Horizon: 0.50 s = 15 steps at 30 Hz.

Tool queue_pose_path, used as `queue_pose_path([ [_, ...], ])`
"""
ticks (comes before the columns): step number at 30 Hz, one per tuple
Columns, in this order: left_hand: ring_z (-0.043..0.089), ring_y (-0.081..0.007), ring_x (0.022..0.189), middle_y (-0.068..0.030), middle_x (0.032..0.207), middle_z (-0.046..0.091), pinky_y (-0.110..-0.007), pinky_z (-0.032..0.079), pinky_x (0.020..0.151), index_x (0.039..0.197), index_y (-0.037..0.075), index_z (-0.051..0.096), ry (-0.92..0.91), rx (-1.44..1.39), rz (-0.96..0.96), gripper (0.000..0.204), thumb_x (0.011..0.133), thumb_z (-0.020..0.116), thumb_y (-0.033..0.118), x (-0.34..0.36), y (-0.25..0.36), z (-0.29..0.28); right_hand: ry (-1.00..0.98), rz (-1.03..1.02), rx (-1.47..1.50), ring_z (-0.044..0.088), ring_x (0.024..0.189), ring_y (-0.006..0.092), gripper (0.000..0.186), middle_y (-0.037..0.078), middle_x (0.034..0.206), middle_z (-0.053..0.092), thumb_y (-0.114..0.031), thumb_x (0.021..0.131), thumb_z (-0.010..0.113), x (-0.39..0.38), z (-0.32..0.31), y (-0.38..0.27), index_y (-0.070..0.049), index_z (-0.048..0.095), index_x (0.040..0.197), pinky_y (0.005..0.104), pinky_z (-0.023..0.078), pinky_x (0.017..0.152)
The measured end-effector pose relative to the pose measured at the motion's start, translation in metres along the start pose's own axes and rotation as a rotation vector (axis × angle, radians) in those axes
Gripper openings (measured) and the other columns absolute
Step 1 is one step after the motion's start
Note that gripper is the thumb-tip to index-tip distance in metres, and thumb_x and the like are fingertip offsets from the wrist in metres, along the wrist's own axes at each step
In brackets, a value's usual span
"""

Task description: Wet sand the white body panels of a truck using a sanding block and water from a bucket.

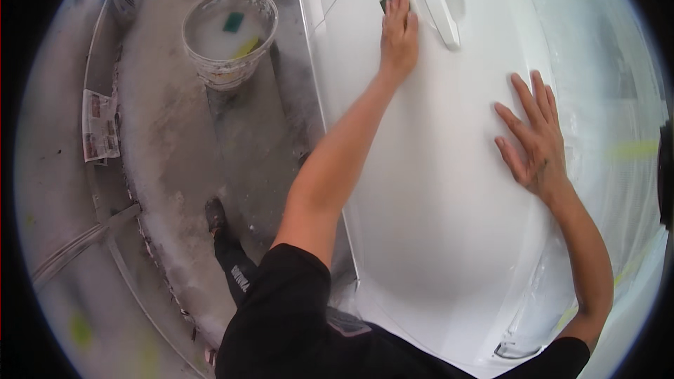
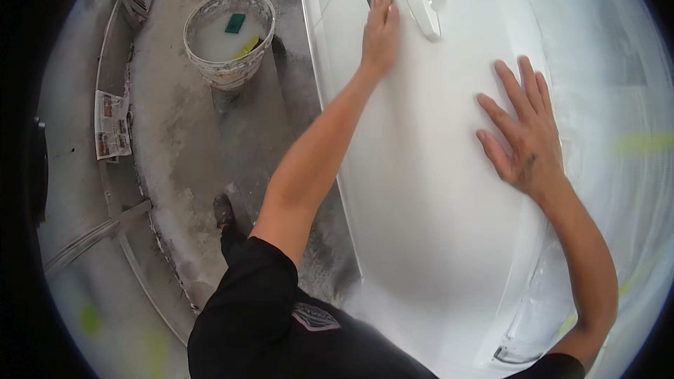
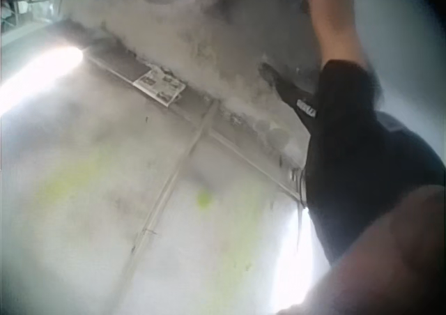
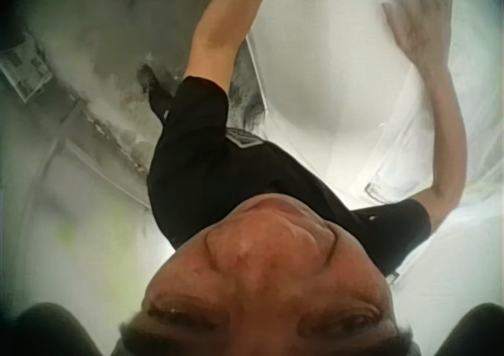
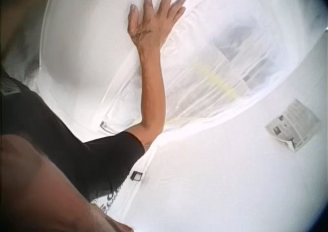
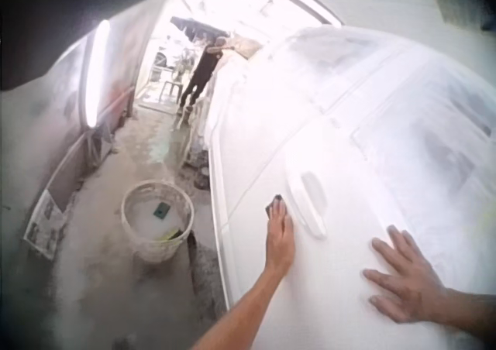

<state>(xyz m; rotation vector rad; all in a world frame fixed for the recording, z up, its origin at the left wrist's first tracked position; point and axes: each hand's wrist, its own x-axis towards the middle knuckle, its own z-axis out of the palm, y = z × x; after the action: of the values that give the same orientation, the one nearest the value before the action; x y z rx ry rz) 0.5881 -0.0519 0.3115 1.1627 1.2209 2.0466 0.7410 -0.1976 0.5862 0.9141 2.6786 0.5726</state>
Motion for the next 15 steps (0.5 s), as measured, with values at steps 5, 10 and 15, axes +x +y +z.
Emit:
queue_pose_path([
  [5, 0.028, -0.0448, 0.163, -0.0253, 0.173, 0.035, -0.057, 0.018, 0.133, 0.165, -0.001, 0.042, -0.293, -0.042, -0.015, 0.062, 0.105, 0.056, 0.007, -0.258, 0.102, 0.005, -0.023, 0.01, -0.03, 0.024, 0.164, 0.0466, 0.038, 0.019, 0.171, 0.041, -0.022, 0.095, 0.074, -0.015, -0.009, 0.017, -0.006, 0.077, 0.129, 0.059, 0.021, 0.132],
  [10, 0.028, -0.0425, 0.163, -0.0231, 0.173, 0.035, -0.055, 0.022, 0.133, 0.162, -0.001, 0.044, -0.011, 0.048, 0.08, 0.055, 0.111, 0.049, 0.019, -0.055, 0.012, -0.01, 0.008, 0.006, -0.001, 0.024, 0.164, 0.0443, 0.039, 0.017, 0.172, 0.042, -0.023, 0.094, 0.074, 0.008, -0.009, -0.008, -0.007, 0.078, 0.129, 0.0588, 0.021, 0.133],
  [15, 0.024, -0.0365, 0.165, -0.0194, 0.176, 0.033, -0.047, 0.022, 0.134, 0.164, -0.001, 0.041, -0.079, 0.009, -0.076, 0.056, 0.113, 0.047, 0.022, -0.003, 0.002, -0.016, -0.016, 0.022, -0.07, 0.025, 0.165, 0.0433, 0.038, 0.017, 0.171, 0.044, -0.024, 0.095, 0.073, -0.001, 0.0, -0.002, -0.008, 0.079, 0.129, 0.0587, 0.021, 0.133],
])
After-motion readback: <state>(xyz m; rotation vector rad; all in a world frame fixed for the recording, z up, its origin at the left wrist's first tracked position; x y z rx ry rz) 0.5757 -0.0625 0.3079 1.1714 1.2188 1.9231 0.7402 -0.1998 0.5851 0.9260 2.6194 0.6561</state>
